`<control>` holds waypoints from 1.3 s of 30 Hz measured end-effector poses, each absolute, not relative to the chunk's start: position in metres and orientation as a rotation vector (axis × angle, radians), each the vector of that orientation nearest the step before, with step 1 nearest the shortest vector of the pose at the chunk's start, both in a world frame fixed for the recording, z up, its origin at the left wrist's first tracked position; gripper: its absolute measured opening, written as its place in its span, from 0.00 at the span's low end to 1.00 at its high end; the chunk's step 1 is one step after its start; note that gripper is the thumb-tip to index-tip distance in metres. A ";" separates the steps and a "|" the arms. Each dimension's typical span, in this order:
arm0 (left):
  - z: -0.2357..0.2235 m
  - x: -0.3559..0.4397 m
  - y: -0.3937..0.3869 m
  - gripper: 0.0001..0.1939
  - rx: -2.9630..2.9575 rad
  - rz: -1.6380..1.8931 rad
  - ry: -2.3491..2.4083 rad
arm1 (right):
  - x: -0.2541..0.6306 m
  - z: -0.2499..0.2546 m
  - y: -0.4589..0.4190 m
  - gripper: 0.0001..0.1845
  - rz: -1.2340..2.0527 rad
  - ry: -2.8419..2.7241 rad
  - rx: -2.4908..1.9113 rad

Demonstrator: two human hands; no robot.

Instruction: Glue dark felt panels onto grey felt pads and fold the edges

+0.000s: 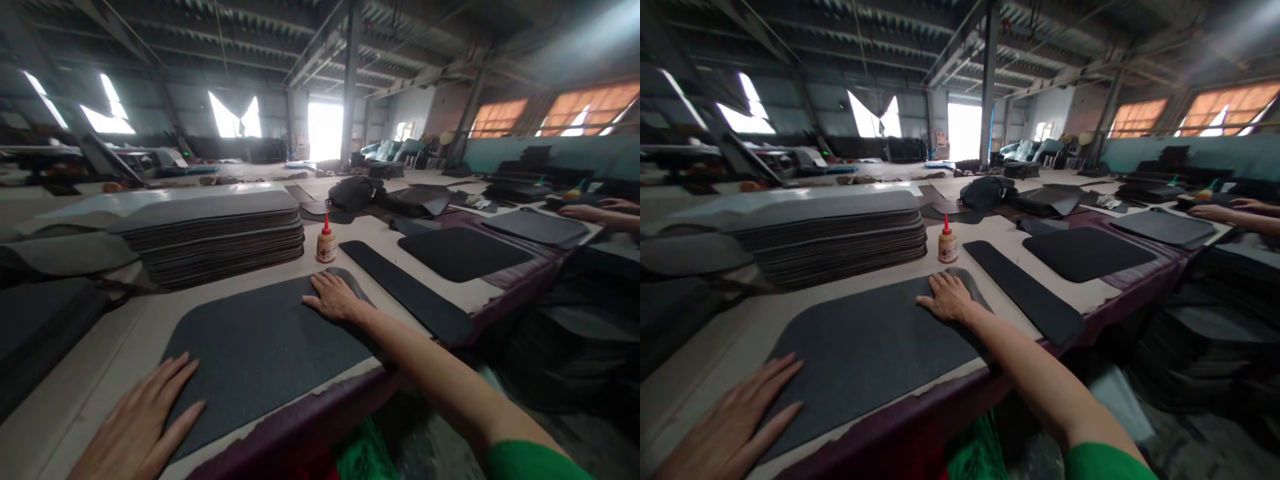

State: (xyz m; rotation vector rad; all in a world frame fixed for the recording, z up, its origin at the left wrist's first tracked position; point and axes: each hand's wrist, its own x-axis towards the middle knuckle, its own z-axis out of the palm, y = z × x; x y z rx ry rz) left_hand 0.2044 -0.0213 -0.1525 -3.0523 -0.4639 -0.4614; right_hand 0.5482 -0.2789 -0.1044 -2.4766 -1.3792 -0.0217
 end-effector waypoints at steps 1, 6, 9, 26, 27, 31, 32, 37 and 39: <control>-0.153 0.204 -0.021 0.33 -3.051 -0.465 -0.457 | 0.553 -0.106 -0.282 0.46 -0.020 -1.329 -2.509; -0.155 0.202 -0.019 0.32 -3.052 -0.474 -0.439 | 0.579 -0.109 -0.297 0.43 -0.011 -1.195 -2.576; -0.154 0.201 -0.019 0.31 -3.055 -0.486 -0.425 | 0.599 -0.098 -0.309 0.40 -0.027 -1.110 -2.610; -0.145 0.203 -0.031 0.32 -3.043 -0.450 -0.448 | 0.534 -0.112 -0.357 0.56 -0.082 -1.105 -2.741; -0.145 0.203 -0.031 0.32 -3.035 -0.468 -0.442 | 0.535 -0.112 -0.359 0.55 -0.132 -1.107 -2.722; -0.145 0.204 -0.032 0.33 -3.022 -0.490 -0.417 | 0.532 -0.115 -0.370 0.54 -0.153 -1.234 -2.689; -0.145 0.204 -0.032 0.33 -3.025 -0.488 -0.416 | 0.533 -0.114 -0.372 0.54 -0.127 -1.214 -2.739; -0.146 0.205 -0.030 0.32 -3.037 -0.495 -0.425 | 0.546 -0.099 -0.352 0.50 -0.232 -1.134 -2.818; -0.148 0.204 -0.029 0.32 -3.034 -0.503 -0.431 | 0.553 -0.095 -0.336 0.47 -0.201 -1.248 -2.724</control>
